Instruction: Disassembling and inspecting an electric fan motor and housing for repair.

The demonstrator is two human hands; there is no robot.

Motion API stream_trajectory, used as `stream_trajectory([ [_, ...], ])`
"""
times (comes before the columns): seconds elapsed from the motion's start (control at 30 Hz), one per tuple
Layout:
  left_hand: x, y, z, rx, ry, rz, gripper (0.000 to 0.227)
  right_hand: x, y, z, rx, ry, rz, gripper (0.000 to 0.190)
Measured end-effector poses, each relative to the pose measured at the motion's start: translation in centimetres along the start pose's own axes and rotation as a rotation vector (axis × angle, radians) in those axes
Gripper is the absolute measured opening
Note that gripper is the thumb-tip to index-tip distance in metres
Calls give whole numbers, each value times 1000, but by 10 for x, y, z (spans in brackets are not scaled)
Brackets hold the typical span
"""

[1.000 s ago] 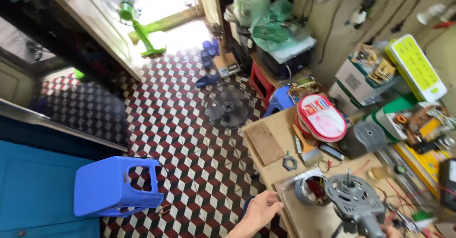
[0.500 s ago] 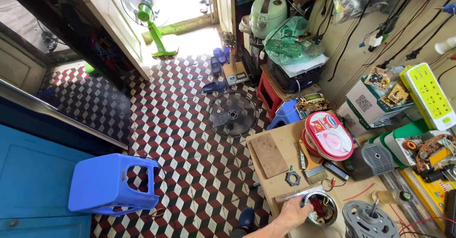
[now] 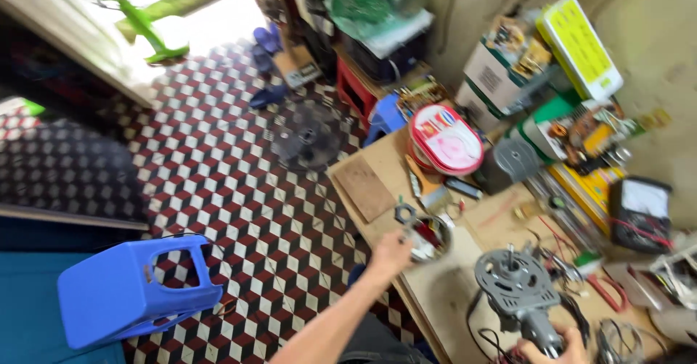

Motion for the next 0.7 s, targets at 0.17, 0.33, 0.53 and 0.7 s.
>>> stream_trajectory([
  [0.17, -91, -1, 24, -112, -324, 41, 33, 2, -29, -103, 10, -294, 6, 78],
  [0.33, -135, 59, 47, -120, -275, 227, 33, 23, -42, -217, 113, -641, -145, 86],
  [0.53, -98, 160, 71, -24, -461, 152, 35, 58, -60, -309, 122, -773, -295, 76],
  [0.7, -70, 224, 51, -169, -463, 236, 40, 79, -59, -318, -304, -752, -253, 66],
])
Point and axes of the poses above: each hand's wrist, its own y-axis towards the middle knuckle, its own x-axis out of the palm, z = x × y, the point moved 5 cm from there along y, towards the middle knuckle, and after that the axes turned 8 degrees about z, right-handed, at the moved point
